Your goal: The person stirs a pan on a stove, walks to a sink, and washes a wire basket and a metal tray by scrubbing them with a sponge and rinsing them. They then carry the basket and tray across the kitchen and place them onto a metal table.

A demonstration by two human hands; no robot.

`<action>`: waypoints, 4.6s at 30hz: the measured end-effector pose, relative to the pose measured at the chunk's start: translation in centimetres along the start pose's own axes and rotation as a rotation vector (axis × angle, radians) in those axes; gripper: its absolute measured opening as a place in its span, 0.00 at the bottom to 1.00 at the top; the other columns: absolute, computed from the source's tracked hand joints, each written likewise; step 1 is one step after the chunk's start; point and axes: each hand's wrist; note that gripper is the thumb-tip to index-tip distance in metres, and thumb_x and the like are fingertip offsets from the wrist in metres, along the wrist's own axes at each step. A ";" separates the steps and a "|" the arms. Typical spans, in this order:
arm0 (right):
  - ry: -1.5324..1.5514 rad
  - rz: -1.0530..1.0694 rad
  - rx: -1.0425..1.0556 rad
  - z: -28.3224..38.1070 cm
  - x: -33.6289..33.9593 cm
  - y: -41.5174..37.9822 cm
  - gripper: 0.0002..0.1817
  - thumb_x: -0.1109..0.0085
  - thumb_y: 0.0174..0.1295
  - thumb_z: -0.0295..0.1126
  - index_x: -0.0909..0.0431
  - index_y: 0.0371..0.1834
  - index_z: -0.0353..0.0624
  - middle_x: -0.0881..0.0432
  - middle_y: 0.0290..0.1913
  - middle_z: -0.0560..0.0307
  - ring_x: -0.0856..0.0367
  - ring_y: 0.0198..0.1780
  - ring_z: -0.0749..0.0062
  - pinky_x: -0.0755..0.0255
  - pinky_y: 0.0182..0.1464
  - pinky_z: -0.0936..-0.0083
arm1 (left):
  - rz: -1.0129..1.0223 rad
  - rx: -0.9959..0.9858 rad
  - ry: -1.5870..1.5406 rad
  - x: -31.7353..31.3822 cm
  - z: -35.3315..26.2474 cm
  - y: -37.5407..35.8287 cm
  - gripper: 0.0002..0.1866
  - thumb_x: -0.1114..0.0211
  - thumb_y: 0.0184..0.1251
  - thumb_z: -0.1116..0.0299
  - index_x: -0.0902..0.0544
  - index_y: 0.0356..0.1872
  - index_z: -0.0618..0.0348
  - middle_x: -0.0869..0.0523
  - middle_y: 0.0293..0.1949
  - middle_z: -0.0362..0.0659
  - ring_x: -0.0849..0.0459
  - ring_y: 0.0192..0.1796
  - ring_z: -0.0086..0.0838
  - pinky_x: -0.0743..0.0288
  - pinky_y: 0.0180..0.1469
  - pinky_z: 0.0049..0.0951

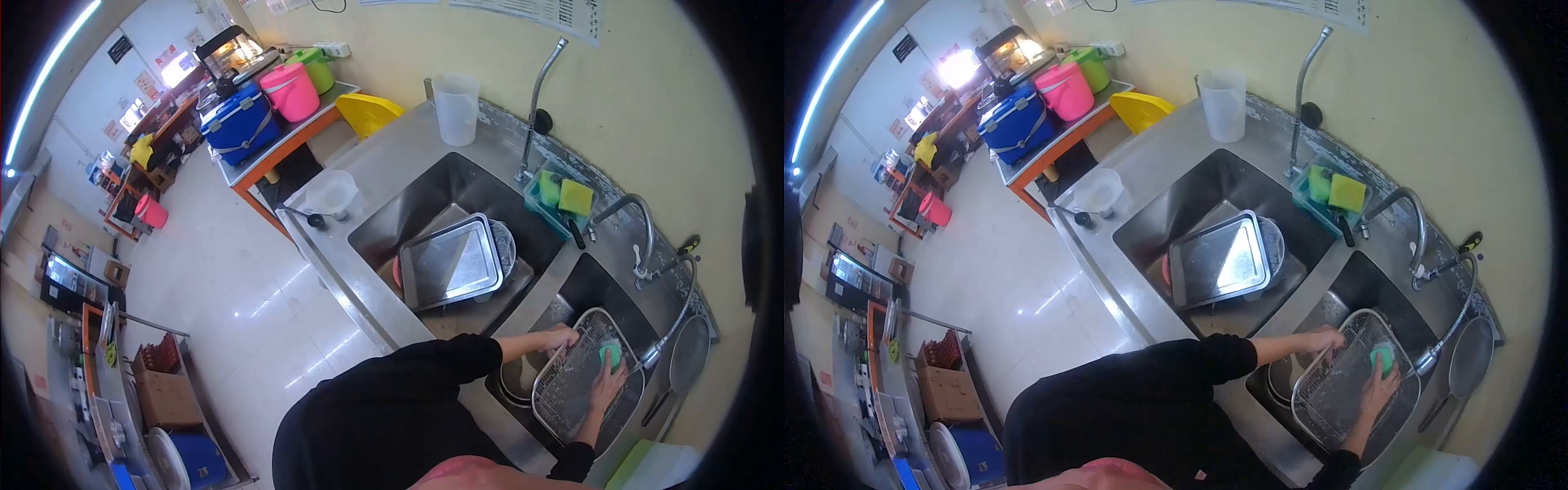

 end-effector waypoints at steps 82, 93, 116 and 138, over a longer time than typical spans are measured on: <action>0.434 0.470 -1.076 -2.6 12.7 -16.6 0.32 0.62 0.62 0.54 0.38 0.60 0.39 0.29 0.52 0.35 0.30 0.55 0.47 0.35 0.54 0.61 | -0.483 -0.030 -0.464 -2.9 1.4 1.9 0.24 0.61 0.69 0.47 0.37 0.17 0.49 0.39 0.12 0.33 0.43 0.10 0.21 0.50 0.12 0.23; 0.229 0.130 -0.625 3.1 4.3 1.8 0.26 0.56 0.60 0.51 0.36 0.60 0.55 0.26 0.41 0.37 0.24 0.40 0.42 0.29 0.43 0.56 | -0.331 0.025 -0.248 -5.2 2.7 2.1 0.24 0.61 0.69 0.46 0.37 0.18 0.51 0.41 0.10 0.33 0.42 0.09 0.21 0.48 0.11 0.23; 0.486 0.097 -0.468 4.8 2.3 0.3 0.25 0.55 0.60 0.51 0.35 0.59 0.56 0.26 0.41 0.39 0.24 0.41 0.45 0.29 0.43 0.58 | -0.283 0.069 -0.153 -2.9 0.9 5.3 0.24 0.61 0.69 0.47 0.35 0.18 0.51 0.39 0.10 0.33 0.42 0.10 0.19 0.49 0.10 0.20; 0.662 0.063 -0.268 3.9 5.2 -6.1 0.24 0.49 0.59 0.46 0.34 0.59 0.58 0.29 0.38 0.46 0.27 0.40 0.51 0.31 0.43 0.64 | -0.391 0.168 -0.282 -2.2 1.9 6.9 0.24 0.58 0.67 0.44 0.36 0.16 0.48 0.37 0.11 0.32 0.40 0.10 0.20 0.43 0.11 0.20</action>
Point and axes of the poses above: each hand's wrist, its own y-axis towards the middle knuckle, its own x-axis out of the back of the hand, z = x × y
